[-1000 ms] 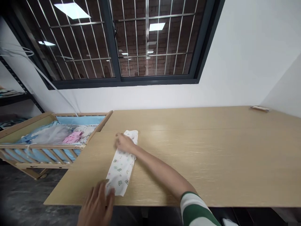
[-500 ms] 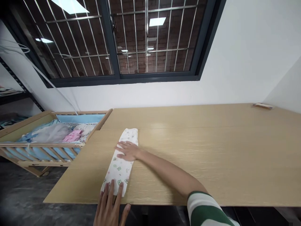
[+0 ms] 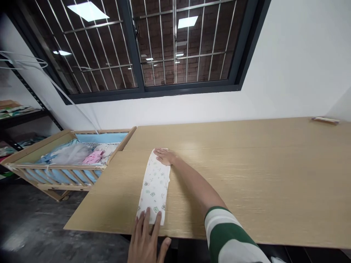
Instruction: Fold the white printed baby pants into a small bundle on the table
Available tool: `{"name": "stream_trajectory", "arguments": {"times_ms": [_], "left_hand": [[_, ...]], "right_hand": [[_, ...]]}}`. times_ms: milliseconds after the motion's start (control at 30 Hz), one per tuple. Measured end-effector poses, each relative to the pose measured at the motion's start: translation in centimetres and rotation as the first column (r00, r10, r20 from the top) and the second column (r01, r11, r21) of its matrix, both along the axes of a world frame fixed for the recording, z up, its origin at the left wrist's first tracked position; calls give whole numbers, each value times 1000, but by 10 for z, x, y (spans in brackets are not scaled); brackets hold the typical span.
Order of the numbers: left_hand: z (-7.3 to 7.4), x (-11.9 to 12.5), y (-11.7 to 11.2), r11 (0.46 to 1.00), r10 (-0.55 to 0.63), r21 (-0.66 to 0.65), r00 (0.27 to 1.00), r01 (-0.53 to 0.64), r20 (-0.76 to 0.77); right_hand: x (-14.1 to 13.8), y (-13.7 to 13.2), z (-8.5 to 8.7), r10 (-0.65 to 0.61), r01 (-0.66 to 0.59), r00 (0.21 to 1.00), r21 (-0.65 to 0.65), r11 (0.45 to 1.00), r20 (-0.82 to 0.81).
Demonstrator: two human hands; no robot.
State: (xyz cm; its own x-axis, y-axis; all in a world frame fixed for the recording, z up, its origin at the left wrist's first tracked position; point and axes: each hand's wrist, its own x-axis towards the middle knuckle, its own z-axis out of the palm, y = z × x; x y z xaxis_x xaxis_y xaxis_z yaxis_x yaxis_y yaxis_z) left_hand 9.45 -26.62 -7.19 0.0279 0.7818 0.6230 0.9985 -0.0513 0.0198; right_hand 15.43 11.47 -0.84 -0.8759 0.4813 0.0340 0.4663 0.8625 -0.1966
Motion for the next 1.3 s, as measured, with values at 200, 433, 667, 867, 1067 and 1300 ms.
{"name": "stream_trajectory", "arguments": {"times_ms": [200,433,667,867,1067,1300], "left_hand": [[14,25,9,999,10,-38,995,-6,99],[41,-38,16,966,-244,-52,963,251,113],[33,-61,7,902,-431,-41,902,431,-10],[44,-54,-1,840,-541,-50,841,541,15],[64,-49,-12,750,-646,15,727,661,234],[109,-58,26,855,-511,150,759,497,402]], "right_hand": [[21,-19,17,-46,52,998,150,987,-41],[51,-153,45,-3,8,984,23,1000,-181],[115,-282,51,57,-82,982,-136,987,-182],[137,-323,19,17,-11,980,35,999,-197],[146,-340,48,-91,63,942,-96,993,-322],[139,-300,93,-206,92,836,-240,966,-508]]}}
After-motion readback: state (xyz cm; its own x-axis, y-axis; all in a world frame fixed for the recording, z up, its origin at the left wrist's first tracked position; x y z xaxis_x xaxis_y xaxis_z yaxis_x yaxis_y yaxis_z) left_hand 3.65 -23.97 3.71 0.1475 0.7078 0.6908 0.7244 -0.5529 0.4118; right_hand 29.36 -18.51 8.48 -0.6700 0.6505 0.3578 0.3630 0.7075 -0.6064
